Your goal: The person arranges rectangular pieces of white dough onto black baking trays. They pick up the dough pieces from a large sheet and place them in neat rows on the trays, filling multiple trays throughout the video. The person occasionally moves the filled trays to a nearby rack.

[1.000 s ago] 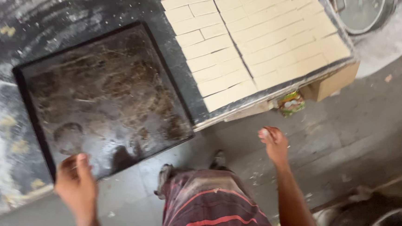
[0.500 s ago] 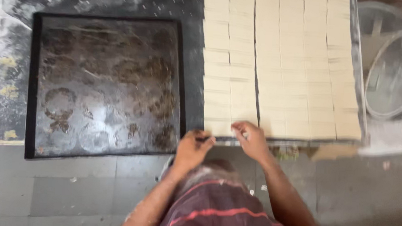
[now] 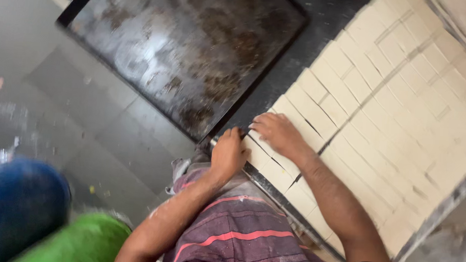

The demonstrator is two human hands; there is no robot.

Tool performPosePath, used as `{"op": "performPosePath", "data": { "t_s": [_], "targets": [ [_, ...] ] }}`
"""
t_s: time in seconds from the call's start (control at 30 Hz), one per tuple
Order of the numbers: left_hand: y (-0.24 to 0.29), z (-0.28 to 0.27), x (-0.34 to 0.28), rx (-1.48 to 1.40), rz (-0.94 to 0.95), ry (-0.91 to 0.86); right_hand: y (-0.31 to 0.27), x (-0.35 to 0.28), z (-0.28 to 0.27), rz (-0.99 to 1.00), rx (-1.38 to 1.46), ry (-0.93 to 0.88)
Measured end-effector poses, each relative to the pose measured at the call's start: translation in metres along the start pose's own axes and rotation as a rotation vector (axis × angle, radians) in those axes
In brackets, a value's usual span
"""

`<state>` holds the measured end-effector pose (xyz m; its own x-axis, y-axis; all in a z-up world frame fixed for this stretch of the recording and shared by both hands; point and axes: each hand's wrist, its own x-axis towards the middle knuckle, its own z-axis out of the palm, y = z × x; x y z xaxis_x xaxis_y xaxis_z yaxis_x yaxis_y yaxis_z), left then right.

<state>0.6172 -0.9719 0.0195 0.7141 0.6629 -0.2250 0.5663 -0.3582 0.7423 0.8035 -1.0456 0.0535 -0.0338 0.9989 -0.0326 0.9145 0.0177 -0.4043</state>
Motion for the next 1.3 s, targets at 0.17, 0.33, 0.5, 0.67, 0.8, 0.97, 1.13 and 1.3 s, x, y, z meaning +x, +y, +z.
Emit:
{"op": "performPosePath", "data": {
  "t_s": [0.17,0.33,0.5,0.67,0.8,0.97,1.13,1.3],
  "targets": [
    [0.012,-0.002,0.011,0.086,-0.211,-0.050,0.013,0.035,-0.009,-0.032,-0.054,-0.292],
    [0.025,-0.015,-0.006,-0.038,-0.099,0.071,0.017,0.044,-0.032,-0.146,-0.076,-0.328],
    [-0.003,-0.042,-0.047,-0.376,-0.222,0.195,0.005,0.045,-0.066,0.057,0.290,-0.271],
    [-0.072,-0.082,-0.089,-0.872,-0.270,0.485,-0.031,0.064,-0.044,0.225,0.851,0.054],
    [-0.123,-0.120,-0.107,-1.385,-0.214,0.506,-0.065,0.102,-0.002,0.279,1.159,0.040],
    [-0.146,-0.155,-0.106,-1.512,-0.238,0.423,-0.084,0.132,0.026,0.353,0.565,0.054],
    [-0.153,-0.165,-0.084,-1.521,-0.247,0.328,-0.078,0.135,0.031,0.369,0.365,0.049],
    [-0.152,-0.156,-0.059,-1.493,-0.227,0.199,-0.081,0.140,0.032,0.373,0.331,0.103]
  ]
}}
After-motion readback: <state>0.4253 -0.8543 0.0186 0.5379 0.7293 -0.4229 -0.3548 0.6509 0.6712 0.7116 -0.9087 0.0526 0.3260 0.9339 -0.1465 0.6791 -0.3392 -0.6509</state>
